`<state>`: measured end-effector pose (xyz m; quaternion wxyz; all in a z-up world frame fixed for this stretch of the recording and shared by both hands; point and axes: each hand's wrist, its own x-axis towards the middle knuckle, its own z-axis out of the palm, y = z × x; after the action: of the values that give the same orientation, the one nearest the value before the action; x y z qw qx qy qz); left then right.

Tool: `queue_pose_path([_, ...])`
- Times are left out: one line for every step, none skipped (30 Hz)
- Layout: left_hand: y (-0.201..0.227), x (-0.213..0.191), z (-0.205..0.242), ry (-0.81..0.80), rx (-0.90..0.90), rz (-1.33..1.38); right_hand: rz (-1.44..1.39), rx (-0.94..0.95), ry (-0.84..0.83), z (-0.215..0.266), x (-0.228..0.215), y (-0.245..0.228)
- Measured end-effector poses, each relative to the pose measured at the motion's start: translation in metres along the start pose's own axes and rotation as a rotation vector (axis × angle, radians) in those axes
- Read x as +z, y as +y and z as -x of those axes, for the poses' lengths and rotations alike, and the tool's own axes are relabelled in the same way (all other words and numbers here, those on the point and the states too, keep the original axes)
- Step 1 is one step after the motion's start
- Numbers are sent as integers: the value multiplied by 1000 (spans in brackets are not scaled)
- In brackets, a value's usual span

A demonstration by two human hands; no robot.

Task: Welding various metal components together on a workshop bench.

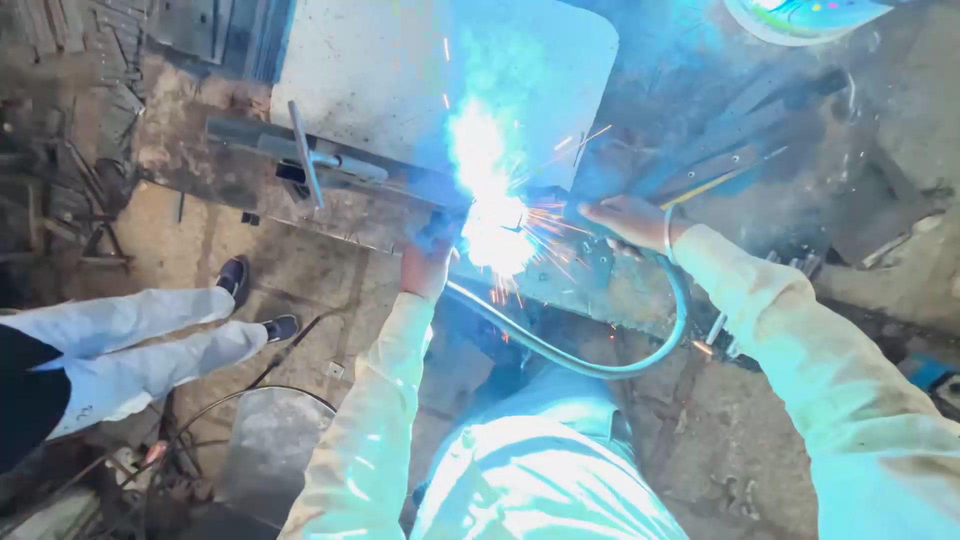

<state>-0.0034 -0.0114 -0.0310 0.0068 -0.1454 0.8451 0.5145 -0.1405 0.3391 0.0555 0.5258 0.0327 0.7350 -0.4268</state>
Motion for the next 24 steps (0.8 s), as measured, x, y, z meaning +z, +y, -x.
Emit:
queue_pose_path([1, 3, -2, 16, -41, 41, -18, 33, -10, 2, -1, -3])
queue_pose_path([2, 5, -3, 32, -84, 81, -36, 65, -22, 3, 0, -5])
queue_pose_path([18, 2, -3, 39, -86, 86, -28, 66, -24, 1, -2, -3])
queue_pose_path([33, -1, -1, 34, -108, 112, 7, 9, -22, 0, -2, 1])
queue_pose_path([48, -5, 0, 28, -129, 139, 41, -49, -21, -2, -3, 4])
queue_pose_path([39, -2, -1, 34, -133, 142, 47, -47, -26, -2, -3, 5])
queue_pose_path([31, 0, -2, 28, -164, 129, 44, -36, -29, -2, -4, 6])
queue_pose_path([24, 2, -6, 22, -190, 115, 40, -28, -30, -3, -6, 5])
queue_pose_path([16, 3, -6, 27, -190, 118, 45, -29, -31, 1, -3, -1])
queue_pose_path([9, 5, -8, -2, -194, 46, 44, -37, -30, 5, -1, -6])
queue_pose_path([3, 8, -11, -31, -198, -26, 43, -45, -29, 10, 0, -10])
queue_pose_path([14, 4, -7, -32, -195, -25, 42, -46, -25, 8, 0, -6])
queue_pose_path([24, 2, -4, -5, -159, 22, 15, -36, -16, 5, -1, -3])
queue_pose_path([35, -2, -1, 22, -122, 69, -13, -27, -8, 3, -1, 1])
queue_pose_path([35, -2, -2, 20, -119, 69, -15, -28, -5, 1, -2, 4])
queue_pose_path([35, -3, -2, 3, -114, 120, -13, -28, -13, 0, -1, 7])
queue_pose_path([35, -3, -2, -14, -109, 171, -12, -27, -20, -2, -1, 10])
queue_pose_path([33, -4, -3, -14, -107, 170, -13, -29, -20, -4, 1, 11])
queue_pose_path([31, -5, -4, -29, -77, 106, 0, -28, -12, -5, 2, 12])
queue_pose_path([30, -7, -5, -44, -47, 42, 12, -26, -4, -5, 4, 12])
queue_pose_path([20, -3, -5, -45, -46, 41, 11, -28, -4, -9, 2, 18])
queue_pose_path([8, 1, -4, 16, 93, 6, 68, -83, 5, -13, 2, 25])
queue_pose_path([-3, 5, -3, 74, 232, -30, 125, -139, 13, -17, 1, 32])
queue_pose_path([4, 3, -2, 73, 233, -32, 122, -140, 13, -14, 3, 28])
